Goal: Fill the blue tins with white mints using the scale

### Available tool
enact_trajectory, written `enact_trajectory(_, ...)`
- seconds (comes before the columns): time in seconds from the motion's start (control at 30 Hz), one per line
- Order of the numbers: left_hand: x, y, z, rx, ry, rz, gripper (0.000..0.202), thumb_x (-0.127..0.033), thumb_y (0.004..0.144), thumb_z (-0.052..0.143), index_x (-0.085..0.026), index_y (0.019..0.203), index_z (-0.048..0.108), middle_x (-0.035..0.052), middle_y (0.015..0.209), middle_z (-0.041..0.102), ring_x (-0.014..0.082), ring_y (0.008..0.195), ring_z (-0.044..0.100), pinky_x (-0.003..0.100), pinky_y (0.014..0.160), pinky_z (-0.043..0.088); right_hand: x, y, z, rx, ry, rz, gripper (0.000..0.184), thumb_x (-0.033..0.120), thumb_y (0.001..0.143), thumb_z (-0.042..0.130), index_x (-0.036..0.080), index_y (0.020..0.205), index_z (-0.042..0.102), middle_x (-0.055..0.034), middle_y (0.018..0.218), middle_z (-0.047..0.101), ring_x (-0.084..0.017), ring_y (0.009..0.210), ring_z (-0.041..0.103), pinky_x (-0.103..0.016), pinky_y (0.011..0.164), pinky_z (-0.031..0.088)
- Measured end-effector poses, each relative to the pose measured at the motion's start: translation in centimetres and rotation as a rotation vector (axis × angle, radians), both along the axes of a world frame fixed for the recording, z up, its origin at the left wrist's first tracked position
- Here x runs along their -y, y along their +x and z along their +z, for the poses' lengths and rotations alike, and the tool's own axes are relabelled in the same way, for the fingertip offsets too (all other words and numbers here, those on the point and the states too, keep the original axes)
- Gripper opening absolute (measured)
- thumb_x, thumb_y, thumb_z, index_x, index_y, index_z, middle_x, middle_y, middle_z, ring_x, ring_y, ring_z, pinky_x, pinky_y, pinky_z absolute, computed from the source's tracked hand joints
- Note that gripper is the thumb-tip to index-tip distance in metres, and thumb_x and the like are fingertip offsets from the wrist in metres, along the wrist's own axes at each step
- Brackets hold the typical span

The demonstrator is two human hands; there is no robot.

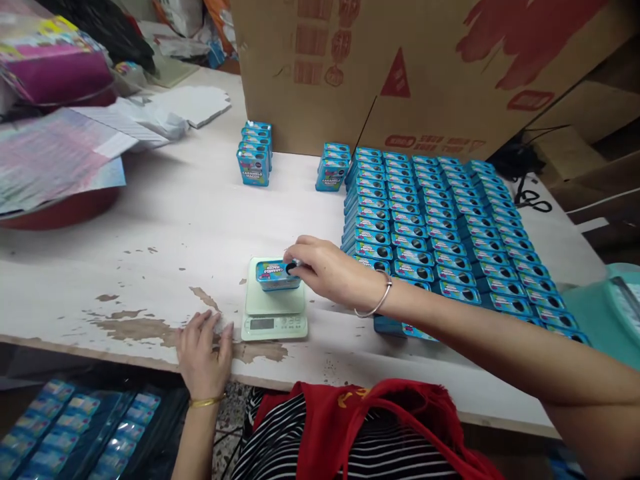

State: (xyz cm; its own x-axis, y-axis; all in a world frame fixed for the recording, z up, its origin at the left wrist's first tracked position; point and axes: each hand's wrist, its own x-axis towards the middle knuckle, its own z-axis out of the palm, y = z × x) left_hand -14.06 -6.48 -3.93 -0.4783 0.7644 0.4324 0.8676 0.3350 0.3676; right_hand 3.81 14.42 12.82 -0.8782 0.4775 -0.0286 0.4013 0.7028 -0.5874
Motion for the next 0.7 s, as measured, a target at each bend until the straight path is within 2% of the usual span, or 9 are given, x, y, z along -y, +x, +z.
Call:
enact_trajectory(0.1,0.0,0.2,0.0,0.027,-0.005,0.011,0.027,-0.036,0.087,0.054,-0.018,0.106,0.06,0.0122,0.116,0.058,0.0258,0.118,0.05,0.048,0.108,0.028,-0.3,0.5,0.2,-0.123,-0.053,-0.062,0.021,0.005,0.082,0.047,0.012,0.092,0.064,-0.0086,0.096,0.061,-0.014,0.085,0.055,-0.027,0.079,0.042)
enact_trajectory(0.27,0.0,0.4,0.0,0.053,-0.01,0.014,0.027,-0.035,0.086,0.055,-0.018,0.106,0.06,0.012,0.117,0.058,0.0255,0.118,0.049,0.048,0.109,0.026,-1.3,2.3,0.2,-0.204,-0.402,-0.267,0.015,0.014,0.081,0.052,0.013,0.091,0.064,-0.0002,0.066,0.059,-0.01,0.058,0.054,-0.022,0.053,0.042)
enact_trajectory(0.33,0.0,0.4,0.0,0.055,-0.014,0.015,0.027,-0.035,0.086,0.055,-0.018,0.106,0.06,0.012,0.117,0.058,0.0254,0.119,0.049,0.048,0.11,0.025,-1.6,2.9,0.1,-0.21,-0.467,-0.319,0.014,0.016,0.08,0.054,0.012,0.089,0.063,0.0013,0.061,0.057,-0.009,0.053,0.053,-0.02,0.049,0.041)
enact_trajectory(0.53,-0.1,0.4,0.1,0.032,-0.012,0.008,0.027,-0.035,0.086,0.056,-0.017,0.106,0.06,0.0125,0.117,0.058,0.0252,0.117,0.049,0.046,0.108,0.028,-1.2,3.3,-0.8,-0.207,-0.449,-0.303,0.014,0.019,0.082,0.054,0.012,0.089,0.064,0.0004,0.064,0.058,-0.01,0.058,0.054,-0.021,0.053,0.041)
enact_trajectory(0.7,-0.1,0.2,0.1,0.019,-0.006,0.002,0.027,-0.035,0.086,0.055,-0.017,0.106,0.059,0.0126,0.116,0.059,0.0251,0.116,0.05,0.046,0.108,0.029,-0.4,1.7,-0.8,-0.189,-0.243,-0.165,0.013,0.014,0.083,0.054,0.013,0.088,0.066,-0.0026,0.078,0.061,-0.01,0.066,0.051,-0.023,0.062,0.04)
